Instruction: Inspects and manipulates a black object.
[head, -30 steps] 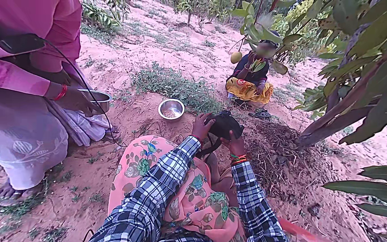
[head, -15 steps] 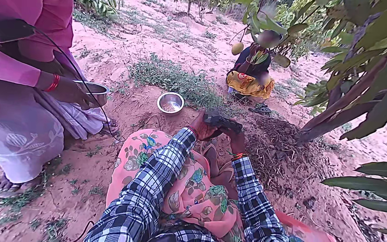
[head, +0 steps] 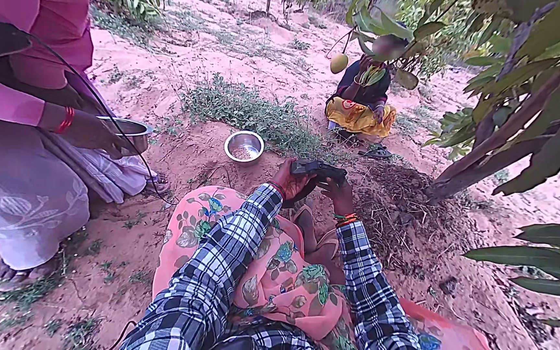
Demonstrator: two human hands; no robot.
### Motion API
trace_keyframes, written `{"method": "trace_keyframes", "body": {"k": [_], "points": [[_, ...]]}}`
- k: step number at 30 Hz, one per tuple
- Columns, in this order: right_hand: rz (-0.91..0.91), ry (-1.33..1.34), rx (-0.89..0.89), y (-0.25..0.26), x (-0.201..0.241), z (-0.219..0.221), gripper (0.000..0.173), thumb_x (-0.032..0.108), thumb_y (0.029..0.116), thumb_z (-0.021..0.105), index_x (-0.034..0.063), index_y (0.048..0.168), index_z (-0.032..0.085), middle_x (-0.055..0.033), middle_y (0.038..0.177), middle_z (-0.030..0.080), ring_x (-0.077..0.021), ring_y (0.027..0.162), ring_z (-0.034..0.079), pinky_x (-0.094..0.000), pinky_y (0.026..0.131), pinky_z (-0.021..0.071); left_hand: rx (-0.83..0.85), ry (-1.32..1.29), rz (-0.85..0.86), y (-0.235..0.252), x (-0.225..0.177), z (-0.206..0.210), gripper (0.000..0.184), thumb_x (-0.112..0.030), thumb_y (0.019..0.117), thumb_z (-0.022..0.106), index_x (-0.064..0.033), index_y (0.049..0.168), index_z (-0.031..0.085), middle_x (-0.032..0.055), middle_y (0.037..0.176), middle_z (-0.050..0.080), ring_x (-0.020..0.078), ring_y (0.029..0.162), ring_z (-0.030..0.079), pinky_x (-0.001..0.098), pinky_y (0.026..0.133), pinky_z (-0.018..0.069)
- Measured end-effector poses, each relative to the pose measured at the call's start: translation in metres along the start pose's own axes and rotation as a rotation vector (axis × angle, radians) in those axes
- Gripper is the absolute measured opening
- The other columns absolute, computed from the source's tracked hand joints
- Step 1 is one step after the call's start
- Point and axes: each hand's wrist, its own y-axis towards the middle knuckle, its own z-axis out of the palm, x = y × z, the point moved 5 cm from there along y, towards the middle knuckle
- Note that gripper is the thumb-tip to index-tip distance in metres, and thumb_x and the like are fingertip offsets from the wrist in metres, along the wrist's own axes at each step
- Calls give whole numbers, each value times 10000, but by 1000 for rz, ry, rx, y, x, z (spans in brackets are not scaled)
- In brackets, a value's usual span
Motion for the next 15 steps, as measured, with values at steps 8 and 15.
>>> {"method": "trace_keyframes", "body": {"k": [8, 15], "points": [[-10, -195, -33, -4, 21, -1, 617, 69, 940, 740, 164, 1502, 502, -139, 1532, 486, -287, 1014, 698, -457, 770, 601, -126, -10, 100, 3, -6, -9, 400, -413, 1055, 486, -120, 1326, 507, 94, 1150, 655, 166, 956, 677, 284, 803, 575], [-407, -779, -58, -3, 38, 4, 556, 283, 877, 807, 146, 1392, 653, -160, 1495, 548, -421, 1276, 551, -634, 1037, 412, -108, -37, 105, 8, -3, -10, 497, -447, 1067, 451, -119, 1439, 448, 119, 1361, 600, 202, 1183, 629, 305, 942, 543]]}}
